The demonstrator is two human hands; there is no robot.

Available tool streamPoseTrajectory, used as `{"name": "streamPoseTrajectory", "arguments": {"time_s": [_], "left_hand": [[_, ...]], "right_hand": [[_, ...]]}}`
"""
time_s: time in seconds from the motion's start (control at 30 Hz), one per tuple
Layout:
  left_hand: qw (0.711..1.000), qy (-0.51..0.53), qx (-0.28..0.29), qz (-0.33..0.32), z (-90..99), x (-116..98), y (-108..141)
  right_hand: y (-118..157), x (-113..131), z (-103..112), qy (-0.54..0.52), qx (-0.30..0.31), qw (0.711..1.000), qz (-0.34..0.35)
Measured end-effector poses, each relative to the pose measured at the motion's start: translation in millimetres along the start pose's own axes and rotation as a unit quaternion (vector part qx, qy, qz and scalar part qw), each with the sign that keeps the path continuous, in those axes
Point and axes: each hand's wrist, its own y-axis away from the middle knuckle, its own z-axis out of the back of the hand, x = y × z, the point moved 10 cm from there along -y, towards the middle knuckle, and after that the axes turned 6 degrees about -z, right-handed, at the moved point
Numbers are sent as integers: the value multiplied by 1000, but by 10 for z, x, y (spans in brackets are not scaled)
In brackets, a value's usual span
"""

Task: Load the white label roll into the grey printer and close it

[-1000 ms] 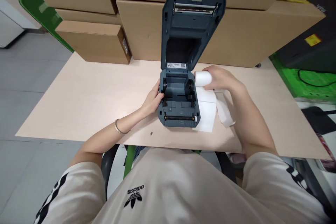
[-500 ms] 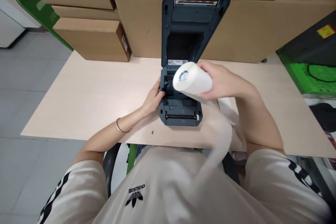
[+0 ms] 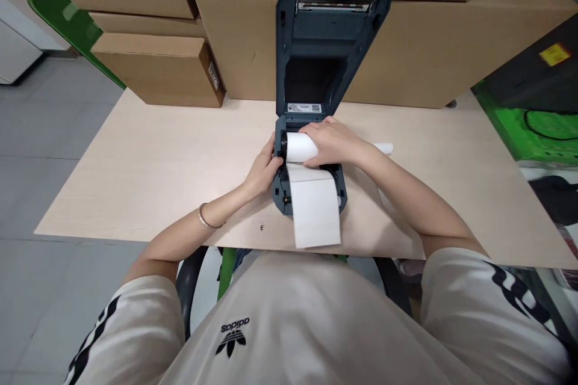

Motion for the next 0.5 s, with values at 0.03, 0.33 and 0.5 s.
{"name": "streamPoseTrajectory", "arguments": {"time_s": [0.03,0.33,0.5], "left_hand": [[1000,-2,0,-1,-1,-1,-2],[999,7,3,-38,-15,-106,1],[998,42,-6,-39,-40,-81,-4]], "right_hand": [[35,38,6,-5,-10,1000,11],[1117,846,-27,-83,51,990,105],[1310,943,-452,-81,30,990,108]]}}
